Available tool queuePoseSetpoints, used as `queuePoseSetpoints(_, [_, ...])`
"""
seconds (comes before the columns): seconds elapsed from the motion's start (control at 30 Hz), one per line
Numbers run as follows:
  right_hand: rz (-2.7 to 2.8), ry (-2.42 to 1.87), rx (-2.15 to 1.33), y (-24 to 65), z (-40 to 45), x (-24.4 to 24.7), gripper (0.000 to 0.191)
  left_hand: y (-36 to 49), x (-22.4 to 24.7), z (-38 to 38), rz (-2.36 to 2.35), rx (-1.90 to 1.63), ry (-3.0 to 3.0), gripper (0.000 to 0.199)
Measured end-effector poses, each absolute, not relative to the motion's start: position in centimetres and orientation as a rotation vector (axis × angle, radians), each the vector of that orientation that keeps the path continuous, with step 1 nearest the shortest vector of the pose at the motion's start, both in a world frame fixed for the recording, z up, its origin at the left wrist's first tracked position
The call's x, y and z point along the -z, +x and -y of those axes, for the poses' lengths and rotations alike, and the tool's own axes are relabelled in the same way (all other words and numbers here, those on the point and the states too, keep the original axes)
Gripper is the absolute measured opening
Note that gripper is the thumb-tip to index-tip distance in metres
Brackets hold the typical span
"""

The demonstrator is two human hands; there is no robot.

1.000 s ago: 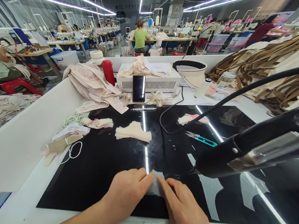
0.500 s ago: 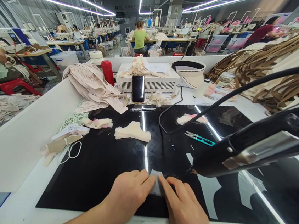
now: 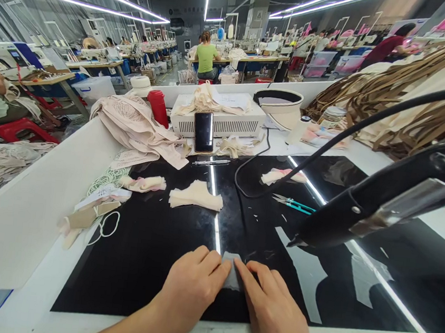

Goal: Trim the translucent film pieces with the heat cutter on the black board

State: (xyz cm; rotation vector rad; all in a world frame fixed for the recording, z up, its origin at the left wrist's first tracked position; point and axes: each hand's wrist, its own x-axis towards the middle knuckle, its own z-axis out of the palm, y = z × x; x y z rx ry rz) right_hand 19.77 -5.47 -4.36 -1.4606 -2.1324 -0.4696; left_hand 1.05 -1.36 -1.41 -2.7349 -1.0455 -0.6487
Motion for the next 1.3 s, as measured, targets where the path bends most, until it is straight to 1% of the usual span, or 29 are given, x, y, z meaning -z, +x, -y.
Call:
queuePoseSetpoints(0.37, [2.117,-1.459,0.467,19.7,5.4,4.2,0.042,1.2,1.6,1.2,0.885,0.773,-2.880,0.027])
queuePoseSetpoints(0.67, [2.120,-1.476,0.448,19.6,5.5,4.1,0.045,1.3,1.5,1.1,0.846,0.789,-2.822,0.029])
queuePoseSetpoints(0.83, [2.109,-1.481,0.378,19.7,5.5,3.9,0.045,1.4,1.5,1.3,0.817,0.782,-2.798,0.031])
queuePoseSetpoints(0.9, [2.089,-1.427,0.325,20.5,5.7,3.4,0.040,1.4,1.7,1.3,0.799,0.770,-2.793,0.030])
queuePoseSetpoints(1.0, [1.992,-1.342,0.200,22.8,6.3,2.0,0.027,1.5,2.1,1.5,0.809,0.750,-2.812,0.027])
queuePoseSetpoints(1.1, [1.681,-1.517,0.014,25.6,6.6,0.8,0.017,1.7,2.6,1.7,0.824,0.767,-2.802,0.025])
queuePoseSetpoints(1.13, [1.535,-1.578,-0.041,26.4,6.4,0.4,0.019,1.8,2.8,1.7,0.819,0.773,-2.790,0.025])
queuePoseSetpoints(1.17, [1.380,-1.593,-0.090,27.0,6.0,0.1,0.026,1.9,2.9,1.7,0.813,0.778,-2.779,0.025])
queuePoseSetpoints(1.23, [1.258,-1.463,-0.263,27.8,4.6,-0.8,0.060,2.1,3.0,1.7,0.810,0.787,-2.766,0.025])
queuePoseSetpoints(1.27, [1.267,-1.367,-0.365,28.0,3.8,-1.3,0.074,2.1,3.1,1.8,0.810,0.792,-2.763,0.025])
queuePoseSetpoints(1.3, [1.293,-1.272,-0.460,28.0,2.9,-1.9,0.081,2.2,3.1,1.8,0.810,0.793,-2.760,0.025])
